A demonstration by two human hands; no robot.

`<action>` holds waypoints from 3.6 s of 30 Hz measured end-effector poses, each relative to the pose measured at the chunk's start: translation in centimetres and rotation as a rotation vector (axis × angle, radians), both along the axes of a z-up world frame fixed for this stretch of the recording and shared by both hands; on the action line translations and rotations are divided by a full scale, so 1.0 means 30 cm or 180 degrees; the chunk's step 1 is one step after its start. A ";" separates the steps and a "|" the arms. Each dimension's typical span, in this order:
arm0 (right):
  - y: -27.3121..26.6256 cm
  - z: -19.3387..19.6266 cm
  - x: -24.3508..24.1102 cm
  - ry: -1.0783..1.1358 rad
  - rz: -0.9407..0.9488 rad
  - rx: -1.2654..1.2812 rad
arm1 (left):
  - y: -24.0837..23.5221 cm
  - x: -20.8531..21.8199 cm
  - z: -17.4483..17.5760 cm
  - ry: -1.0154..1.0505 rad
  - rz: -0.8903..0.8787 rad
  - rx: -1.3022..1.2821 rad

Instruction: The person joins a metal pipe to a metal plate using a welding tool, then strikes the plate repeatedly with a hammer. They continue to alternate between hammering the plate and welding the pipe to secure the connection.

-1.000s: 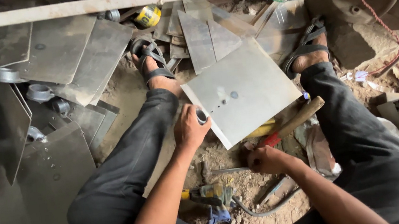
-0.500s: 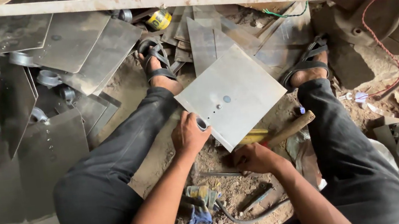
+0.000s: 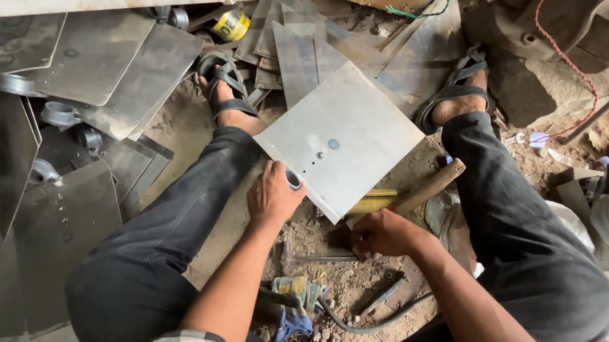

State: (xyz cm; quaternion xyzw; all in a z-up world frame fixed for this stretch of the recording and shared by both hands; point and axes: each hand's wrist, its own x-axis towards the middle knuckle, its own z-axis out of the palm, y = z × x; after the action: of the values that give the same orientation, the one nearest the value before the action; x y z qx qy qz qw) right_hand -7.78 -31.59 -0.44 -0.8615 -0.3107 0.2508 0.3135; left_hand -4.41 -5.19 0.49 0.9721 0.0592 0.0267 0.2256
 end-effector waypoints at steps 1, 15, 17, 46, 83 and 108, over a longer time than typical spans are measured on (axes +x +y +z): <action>0.009 0.020 0.000 -0.0007 -0.0004 0.0001 | -0.001 0.010 0.009 -0.0007 -0.0004 0.0001; 0.025 -0.028 -0.024 0.1315 -0.0225 -0.0571 | -0.001 0.168 0.169 0.0712 0.0105 -0.0594; 0.029 -0.040 -0.015 0.1140 -0.0202 -0.0545 | 0.008 0.161 0.173 0.0744 0.0121 -0.0681; 0.145 0.067 0.015 0.0687 -0.2937 0.1079 | 0.082 -0.058 -0.091 0.0608 0.0336 -0.4598; 0.445 0.046 0.207 0.0472 -0.3283 0.2283 | 0.240 0.028 -0.243 0.1253 0.0379 -0.5561; 0.476 0.139 0.117 0.0231 -0.3373 0.1369 | 0.220 0.019 -0.214 0.1110 0.0346 -0.5458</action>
State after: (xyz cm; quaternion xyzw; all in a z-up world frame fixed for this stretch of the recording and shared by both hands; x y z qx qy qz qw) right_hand -4.28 -17.30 3.75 -0.8074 0.1305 0.0199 0.5751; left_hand -3.84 1.39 -5.93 0.4536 0.1387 -0.1653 0.8647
